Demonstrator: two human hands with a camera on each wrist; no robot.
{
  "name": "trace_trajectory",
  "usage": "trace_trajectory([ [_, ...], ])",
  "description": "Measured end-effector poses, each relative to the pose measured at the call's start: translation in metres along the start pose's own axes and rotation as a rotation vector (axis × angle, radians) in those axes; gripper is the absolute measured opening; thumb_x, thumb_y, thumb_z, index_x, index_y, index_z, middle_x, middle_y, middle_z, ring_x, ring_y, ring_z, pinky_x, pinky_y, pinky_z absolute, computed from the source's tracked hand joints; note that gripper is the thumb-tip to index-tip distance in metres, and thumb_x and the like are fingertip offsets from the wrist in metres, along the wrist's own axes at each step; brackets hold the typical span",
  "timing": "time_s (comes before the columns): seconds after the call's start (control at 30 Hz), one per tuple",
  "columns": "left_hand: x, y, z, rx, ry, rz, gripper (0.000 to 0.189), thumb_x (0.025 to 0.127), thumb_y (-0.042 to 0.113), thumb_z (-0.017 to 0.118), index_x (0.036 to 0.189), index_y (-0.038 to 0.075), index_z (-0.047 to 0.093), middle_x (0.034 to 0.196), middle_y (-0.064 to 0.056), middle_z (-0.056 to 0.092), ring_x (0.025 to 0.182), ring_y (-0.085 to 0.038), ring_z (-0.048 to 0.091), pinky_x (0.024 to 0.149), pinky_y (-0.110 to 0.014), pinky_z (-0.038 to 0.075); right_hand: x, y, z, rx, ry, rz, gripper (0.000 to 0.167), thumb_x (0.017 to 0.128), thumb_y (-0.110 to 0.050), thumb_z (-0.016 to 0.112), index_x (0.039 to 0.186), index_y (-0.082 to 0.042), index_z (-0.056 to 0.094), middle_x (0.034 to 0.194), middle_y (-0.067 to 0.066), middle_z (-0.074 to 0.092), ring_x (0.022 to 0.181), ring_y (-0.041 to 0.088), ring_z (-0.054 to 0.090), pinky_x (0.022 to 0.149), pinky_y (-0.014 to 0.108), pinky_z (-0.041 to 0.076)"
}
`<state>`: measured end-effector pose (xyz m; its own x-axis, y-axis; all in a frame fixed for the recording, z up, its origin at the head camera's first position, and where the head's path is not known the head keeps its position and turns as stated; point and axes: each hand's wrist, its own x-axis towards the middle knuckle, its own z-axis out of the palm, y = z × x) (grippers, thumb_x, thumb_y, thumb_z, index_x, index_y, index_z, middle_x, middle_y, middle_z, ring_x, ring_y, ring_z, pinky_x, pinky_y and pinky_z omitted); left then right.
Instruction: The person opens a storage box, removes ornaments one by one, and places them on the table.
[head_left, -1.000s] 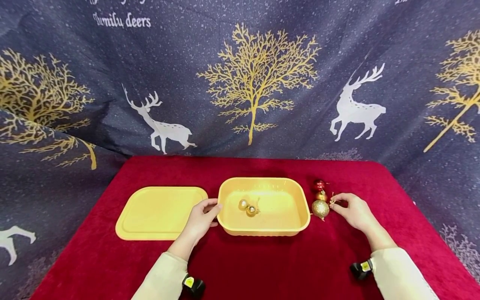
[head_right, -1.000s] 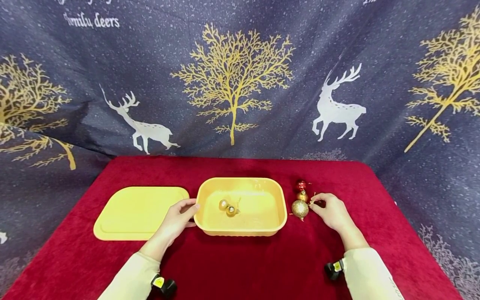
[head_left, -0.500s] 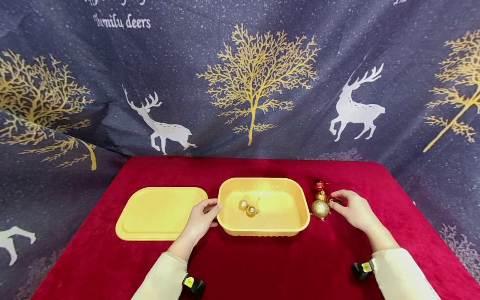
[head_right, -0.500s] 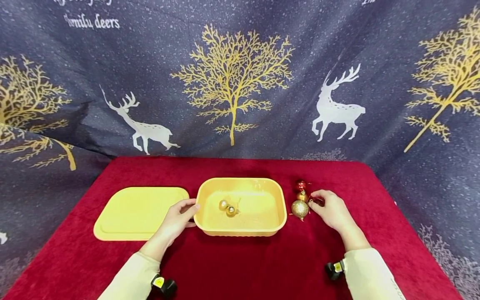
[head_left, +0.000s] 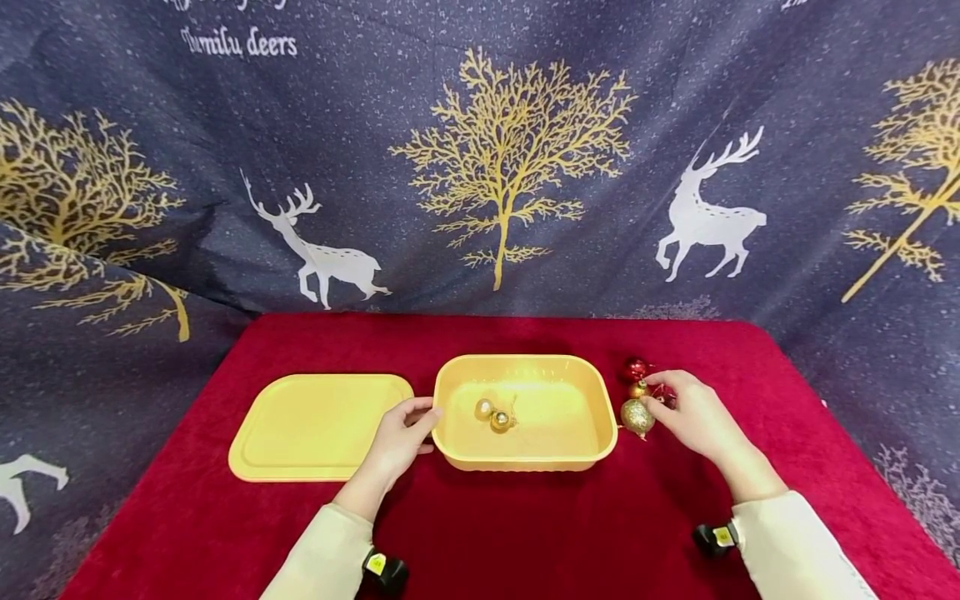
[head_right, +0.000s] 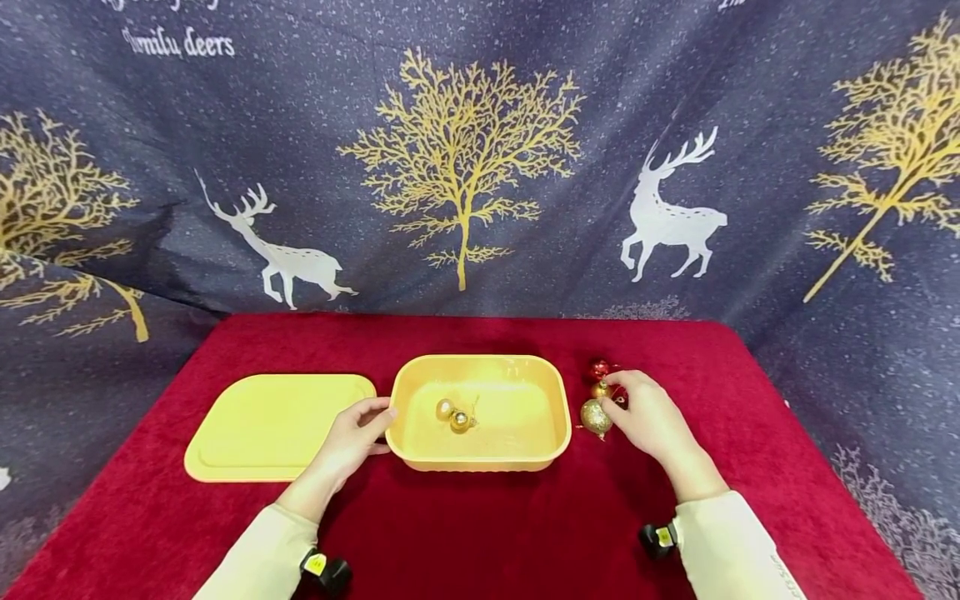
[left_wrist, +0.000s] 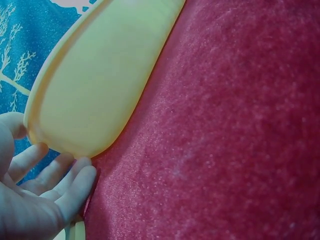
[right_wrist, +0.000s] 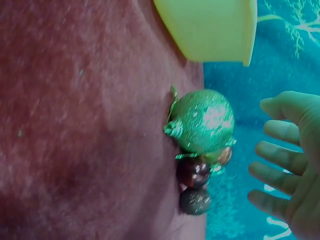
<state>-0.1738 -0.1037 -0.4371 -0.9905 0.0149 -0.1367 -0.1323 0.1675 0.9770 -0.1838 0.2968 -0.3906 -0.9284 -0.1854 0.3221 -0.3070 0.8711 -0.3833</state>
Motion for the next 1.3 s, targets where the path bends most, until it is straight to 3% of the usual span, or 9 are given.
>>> trace_trajectory([
  [0.57, 0.001, -0.001, 0.0, 0.004, -0.005, -0.002, 0.038, 0.093, 0.02, 0.059, 0.125, 0.0, 0.056, 0.114, -0.02, 0.062, 0.091, -0.023, 0.062, 0.072, -0.036, 0.058, 0.009, -0.037, -0.001, -0.058, -0.059, -0.088, 0.026, 0.084, -0.017, 0.067, 0.105, -0.002, 0.065, 0.107, 0.016, 0.064, 0.103, 0.033, 0.059, 0.091, 0.049, 0.048],
  [0.8, 0.0, 0.0, 0.0, 0.002, -0.009, -0.004, 0.039, 0.093, 0.021, 0.059, 0.126, -0.001, 0.055, 0.116, -0.021, 0.061, 0.092, -0.024, 0.062, 0.072, -0.036, 0.058, 0.013, -0.052, 0.004, -0.06, -0.073, -0.134, 0.026, 0.085, -0.018, 0.067, 0.106, -0.003, 0.066, 0.102, 0.01, 0.064, 0.084, 0.022, 0.064, 0.08, 0.041, 0.053],
  [1.07, -0.001, -0.001, 0.0, 0.01, -0.013, 0.003, 0.041, 0.093, 0.022, 0.06, 0.126, -0.001, 0.054, 0.116, -0.021, 0.061, 0.093, -0.026, 0.062, 0.073, -0.038, 0.058, 0.016, -0.064, 0.013, -0.102, -0.073, -0.189, 0.028, 0.084, -0.019, 0.068, 0.105, -0.002, 0.065, 0.105, 0.012, 0.066, 0.1, 0.028, 0.061, 0.086, 0.045, 0.052],
  [1.3, 0.0, -0.001, 0.0, 0.005, -0.011, 0.002, 0.04, 0.093, 0.02, 0.059, 0.127, -0.001, 0.054, 0.117, -0.021, 0.061, 0.095, -0.025, 0.062, 0.072, -0.038, 0.058, 0.018, -0.074, 0.024, -0.09, -0.093, -0.202, 0.029, 0.085, -0.024, 0.068, 0.106, -0.005, 0.065, 0.105, 0.009, 0.065, 0.1, 0.026, 0.062, 0.086, 0.043, 0.052],
])
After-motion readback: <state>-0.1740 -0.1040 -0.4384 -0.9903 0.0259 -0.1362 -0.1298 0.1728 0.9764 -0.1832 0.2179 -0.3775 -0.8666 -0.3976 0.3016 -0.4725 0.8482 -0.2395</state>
